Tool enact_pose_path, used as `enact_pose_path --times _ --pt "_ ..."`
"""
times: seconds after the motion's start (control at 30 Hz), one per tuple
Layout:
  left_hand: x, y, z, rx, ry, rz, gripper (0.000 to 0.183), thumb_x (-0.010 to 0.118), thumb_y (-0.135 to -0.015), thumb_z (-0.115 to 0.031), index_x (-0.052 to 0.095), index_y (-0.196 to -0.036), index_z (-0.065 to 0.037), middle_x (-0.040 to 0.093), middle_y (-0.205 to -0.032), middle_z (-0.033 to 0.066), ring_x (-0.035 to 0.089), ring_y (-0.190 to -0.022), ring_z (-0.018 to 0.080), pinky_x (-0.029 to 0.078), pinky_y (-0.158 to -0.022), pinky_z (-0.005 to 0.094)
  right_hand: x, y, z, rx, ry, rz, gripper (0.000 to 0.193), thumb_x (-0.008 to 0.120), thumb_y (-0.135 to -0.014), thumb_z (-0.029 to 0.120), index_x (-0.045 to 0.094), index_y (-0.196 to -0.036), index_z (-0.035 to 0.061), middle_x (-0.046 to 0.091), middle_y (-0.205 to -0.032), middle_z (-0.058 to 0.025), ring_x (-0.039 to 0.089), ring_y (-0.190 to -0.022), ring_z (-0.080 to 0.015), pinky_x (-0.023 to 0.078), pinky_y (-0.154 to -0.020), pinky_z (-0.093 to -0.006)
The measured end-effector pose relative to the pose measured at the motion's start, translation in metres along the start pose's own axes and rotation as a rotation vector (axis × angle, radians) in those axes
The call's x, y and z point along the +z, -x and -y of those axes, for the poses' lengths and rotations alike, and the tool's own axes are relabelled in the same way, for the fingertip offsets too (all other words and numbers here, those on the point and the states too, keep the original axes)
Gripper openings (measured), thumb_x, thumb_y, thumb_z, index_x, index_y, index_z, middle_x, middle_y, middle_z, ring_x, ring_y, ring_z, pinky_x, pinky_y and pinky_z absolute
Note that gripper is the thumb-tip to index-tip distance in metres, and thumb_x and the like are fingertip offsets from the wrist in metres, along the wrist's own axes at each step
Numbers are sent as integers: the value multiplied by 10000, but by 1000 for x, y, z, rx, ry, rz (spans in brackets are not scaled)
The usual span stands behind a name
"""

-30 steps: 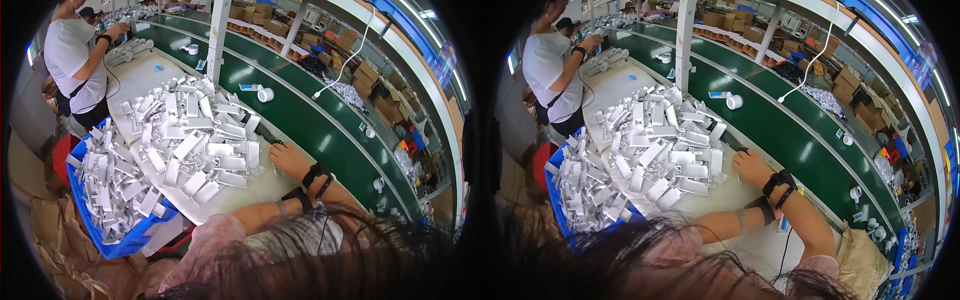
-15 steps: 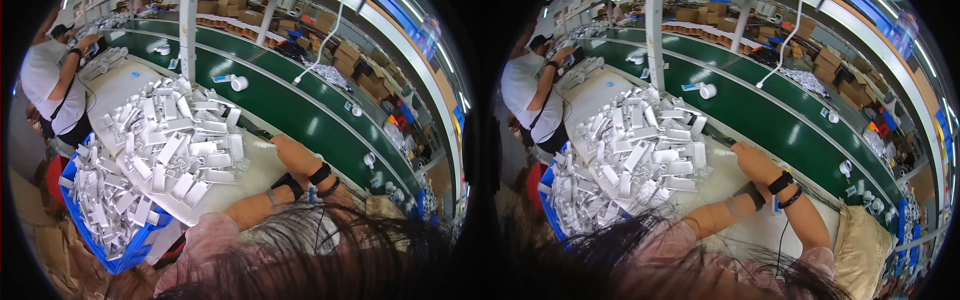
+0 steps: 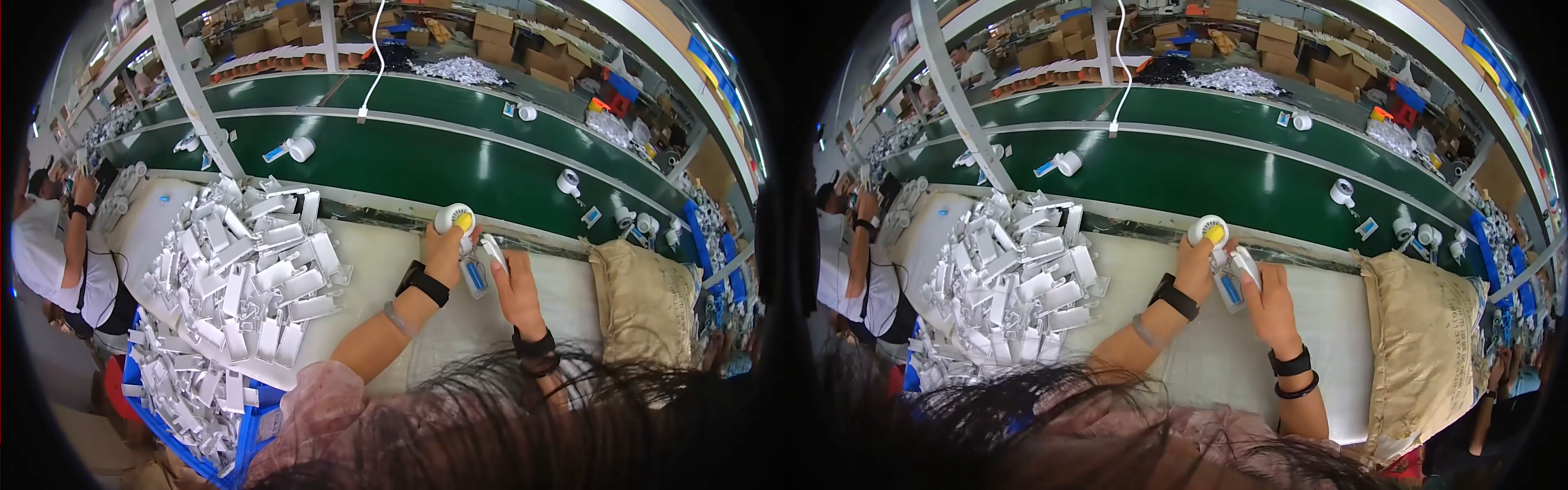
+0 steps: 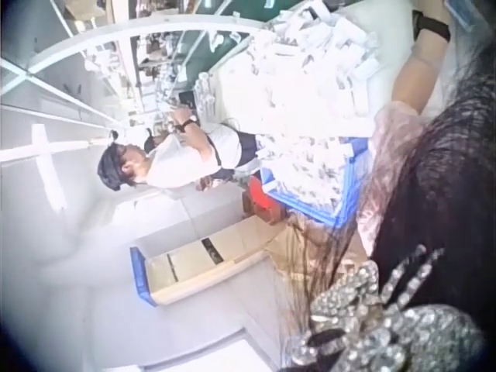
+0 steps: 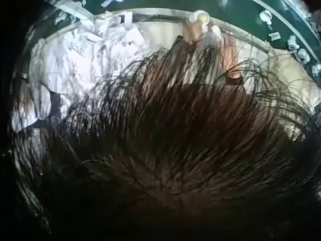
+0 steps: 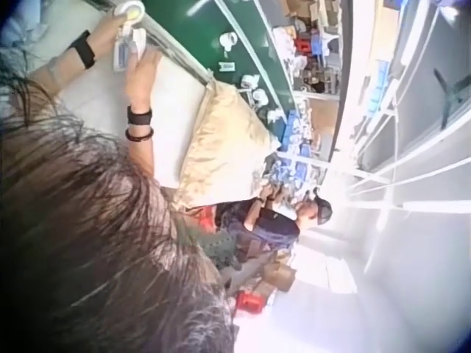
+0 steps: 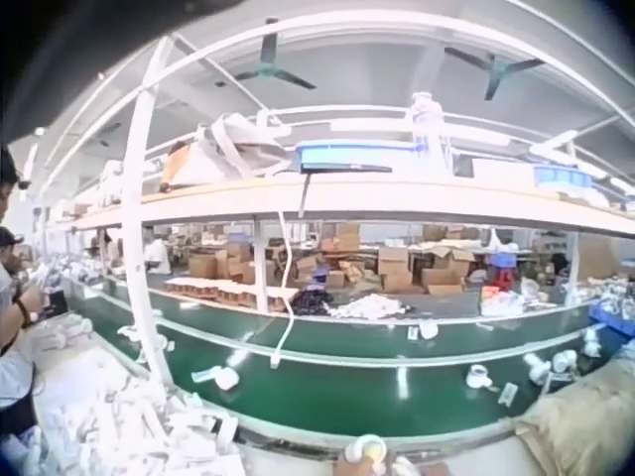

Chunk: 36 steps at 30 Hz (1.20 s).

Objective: The person assembles handheld fans by fitting a motor housing to a handle, inserting a battery, and snapping on a back cover before placing the finished fan on the conveyor belt.

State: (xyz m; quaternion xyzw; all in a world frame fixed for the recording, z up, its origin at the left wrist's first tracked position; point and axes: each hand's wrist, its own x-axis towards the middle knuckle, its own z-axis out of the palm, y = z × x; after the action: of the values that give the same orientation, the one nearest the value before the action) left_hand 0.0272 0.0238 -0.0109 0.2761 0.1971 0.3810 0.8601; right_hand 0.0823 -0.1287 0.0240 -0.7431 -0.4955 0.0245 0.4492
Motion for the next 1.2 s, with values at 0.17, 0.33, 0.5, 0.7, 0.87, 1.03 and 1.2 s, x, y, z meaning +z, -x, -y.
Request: enact_pose_path --times 0.17,0.33,0.5,0.7,0.87,1.03,1.2 --pt "4 8 1 43 -76 17 320 539 -878 -36 393 -1159 2 599 -1049 188 677 -908 276 578 -765 388 11 5 -15 7 88 -81 320 636 -909 217 565 -1100 -29 590 -1002 -196 590 -894 -319 472 -783 -378" --pt "4 6 2 64 -110 27 337 546 -892 -55 372 -1177 -6 609 -1040 181 683 -898 273 570 -725 361 16 10 -7 77 22 -45 410 721 -840 227 588 -1125 -36 639 -1017 -209 640 -893 -325 505 -795 -371" --pt "10 12 -2 61 -114 25 363 590 -867 -31 370 -1155 -14 613 -1032 166 688 -881 243 575 -724 334 18 11 -10 108 -27 -57 441 767 -799 204 594 -1138 -20 666 -992 -187 659 -884 -278 514 -786 -347" --pt "7 13 -3 78 -118 17 375 588 -861 -3 364 -1162 -5 602 -1074 175 688 -908 264 570 -735 338 26 12 -11 128 -114 -14 467 774 -798 211 587 -1162 -15 681 -947 -175 671 -854 -271 521 -773 -343" --pt "12 17 -1 84 -131 42 399 608 -867 -19 357 -1176 3 590 -1100 173 684 -935 272 564 -760 340 22 12 -2 95 -113 -21 508 771 -804 198 566 -1216 -18 685 -960 -186 678 -858 -261 520 -779 -347" --pt "14 21 -3 86 -130 120 476 651 -864 -25 346 -1228 -17 574 -1152 160 666 -992 263 552 -807 338 15 9 6 147 -138 8 534 771 -801 165 552 -1249 -28 685 -974 -199 675 -850 -247 516 -782 -352" --pt "15 20 0 74 -302 421 614 648 -844 19 305 -1348 -52 541 -1271 133 547 -1212 258 468 -983 377 13 12 -3 133 -169 -66 558 788 -783 148 557 -1258 -34 680 -895 -150 635 -772 -175 512 -712 -307"
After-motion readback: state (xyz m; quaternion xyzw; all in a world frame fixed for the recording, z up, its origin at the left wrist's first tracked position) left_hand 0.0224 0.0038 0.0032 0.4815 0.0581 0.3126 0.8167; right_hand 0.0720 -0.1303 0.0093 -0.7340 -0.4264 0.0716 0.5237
